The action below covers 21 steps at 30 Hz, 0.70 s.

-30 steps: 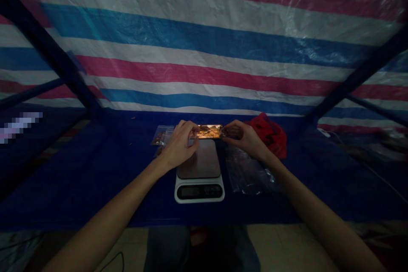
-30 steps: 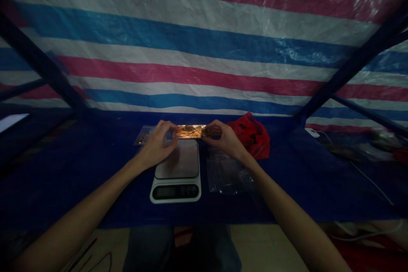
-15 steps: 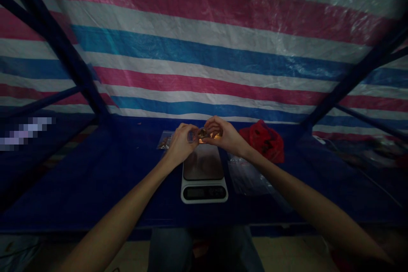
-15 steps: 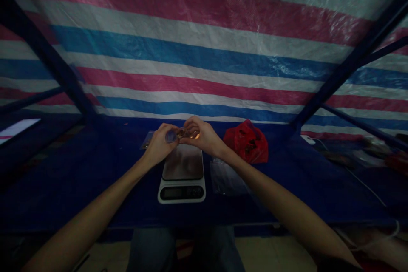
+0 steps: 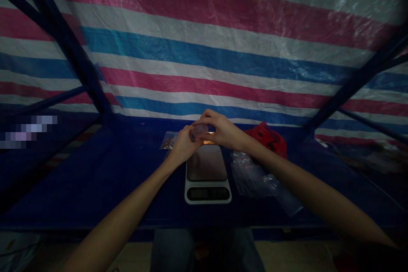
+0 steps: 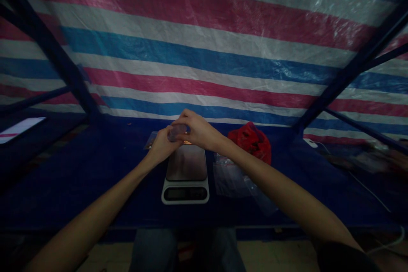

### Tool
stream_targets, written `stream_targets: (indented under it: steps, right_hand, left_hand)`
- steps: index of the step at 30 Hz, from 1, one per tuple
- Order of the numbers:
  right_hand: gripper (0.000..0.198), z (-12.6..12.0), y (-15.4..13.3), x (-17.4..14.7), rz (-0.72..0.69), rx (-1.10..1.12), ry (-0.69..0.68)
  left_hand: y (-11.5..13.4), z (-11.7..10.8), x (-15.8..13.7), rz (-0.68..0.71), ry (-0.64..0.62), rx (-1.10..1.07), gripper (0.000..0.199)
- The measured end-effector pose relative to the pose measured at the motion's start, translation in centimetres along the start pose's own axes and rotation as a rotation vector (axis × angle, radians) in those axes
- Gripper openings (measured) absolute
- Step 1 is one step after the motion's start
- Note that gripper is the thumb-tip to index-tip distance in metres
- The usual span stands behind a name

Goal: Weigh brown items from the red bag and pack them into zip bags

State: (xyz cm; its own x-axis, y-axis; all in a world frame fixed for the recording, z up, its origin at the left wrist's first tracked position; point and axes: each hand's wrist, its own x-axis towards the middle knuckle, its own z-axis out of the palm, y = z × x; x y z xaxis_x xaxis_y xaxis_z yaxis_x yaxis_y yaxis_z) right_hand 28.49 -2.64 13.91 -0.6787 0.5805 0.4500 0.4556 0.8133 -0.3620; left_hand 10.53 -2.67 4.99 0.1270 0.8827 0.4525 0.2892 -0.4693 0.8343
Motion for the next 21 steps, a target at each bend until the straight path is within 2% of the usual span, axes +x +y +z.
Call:
stream_targets:
  steps: [3, 5, 7, 11, 14, 17, 19, 21]
  right_hand:
    - [0.029, -1.6, 0.7, -0.7, 0.060, -0.025, 0.162]
    - [0.030, -2.3, 2.0, -2.1, 0.166, -0.015, 0.267]
    - [0.032, -2.5, 3.9, -4.1, 0.267, 0.008, 0.314]
    - [0.031, -1.0, 7.4, -8.6, 0.433, 0.001, 0.270]
    - [0.030, 0.3, 9.6, -11.3, 0.589, -0.110, 0.175]
    - [0.024, 1.0, 10.8, -12.8, 0.608, -0.150, 0.108]
    - [0.019, 1.3, 10.5, -13.0, 0.569, -0.174, 0.173]
    - [0.021, 1.7, 9.0, -12.8, 0.519, -0.177, 0.300]
  left_hand:
    - [0.3, -0.2, 0.2, -0.008, -0.015, -0.108, 0.012]
    - [0.5, -0.4, 0.2, -0.028, -0.035, -0.192, 0.014]
    - [0.8, -0.4, 0.0, -0.065, -0.083, -0.283, 0.020]
    - [1.3, 0.1, -0.8, -0.145, -0.232, -0.448, 0.027]
    - [1.4, 0.6, -1.2, -0.317, -0.281, -0.593, 0.028]
    - [1.3, 1.0, -1.4, -0.485, -0.208, -0.623, 0.035]
    - [1.3, 1.3, -1.6, -0.518, -0.146, -0.609, 0.037]
    - [1.5, 1.7, -1.8, -0.513, -0.108, -0.600, 0.037]
